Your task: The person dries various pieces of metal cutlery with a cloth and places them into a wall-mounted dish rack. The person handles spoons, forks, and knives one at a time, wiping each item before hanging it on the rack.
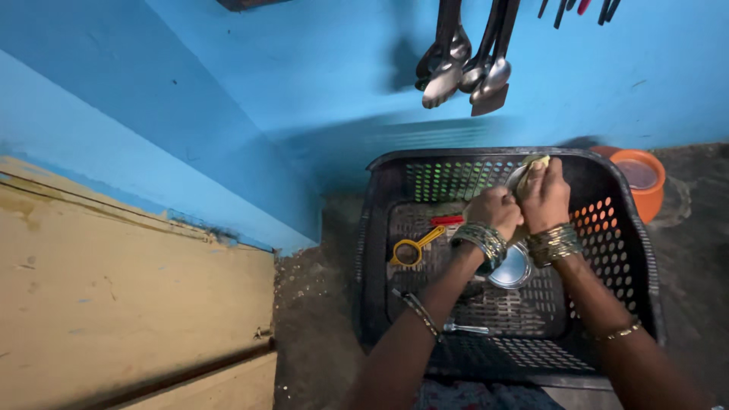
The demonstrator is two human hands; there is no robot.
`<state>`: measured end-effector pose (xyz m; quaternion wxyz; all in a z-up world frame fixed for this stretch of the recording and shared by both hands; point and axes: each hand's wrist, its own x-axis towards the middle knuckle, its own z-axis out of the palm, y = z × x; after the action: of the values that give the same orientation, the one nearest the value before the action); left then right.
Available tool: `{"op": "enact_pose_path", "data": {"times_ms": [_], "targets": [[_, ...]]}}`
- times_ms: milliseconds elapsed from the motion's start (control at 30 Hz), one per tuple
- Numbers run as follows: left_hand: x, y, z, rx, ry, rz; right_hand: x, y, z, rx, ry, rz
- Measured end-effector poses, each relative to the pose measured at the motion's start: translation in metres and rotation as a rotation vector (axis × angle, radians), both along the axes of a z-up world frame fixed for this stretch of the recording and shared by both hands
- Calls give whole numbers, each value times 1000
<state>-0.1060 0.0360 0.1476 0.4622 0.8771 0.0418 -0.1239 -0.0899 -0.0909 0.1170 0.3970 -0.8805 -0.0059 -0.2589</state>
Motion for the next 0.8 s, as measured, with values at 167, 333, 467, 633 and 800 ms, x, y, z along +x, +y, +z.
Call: {"op": "enact_pose_path", "data": {"times_ms": [167, 333, 467, 633, 800], "targets": [[11, 15, -9, -396, -2, 76, -12, -13, 33, 882, 402, 143], [15, 2, -38, -405, -109, 55, -20, 3, 50, 783, 667, 324], [7, -19, -45, -302, -272, 88, -15, 4, 47, 883, 784, 241], [-2, -24, -10, -171, -252, 82, -20, -16, 33, 645, 587, 394], [-4, -13, 34, 210, -367, 158, -9, -15, 13, 888, 572, 171]]}}
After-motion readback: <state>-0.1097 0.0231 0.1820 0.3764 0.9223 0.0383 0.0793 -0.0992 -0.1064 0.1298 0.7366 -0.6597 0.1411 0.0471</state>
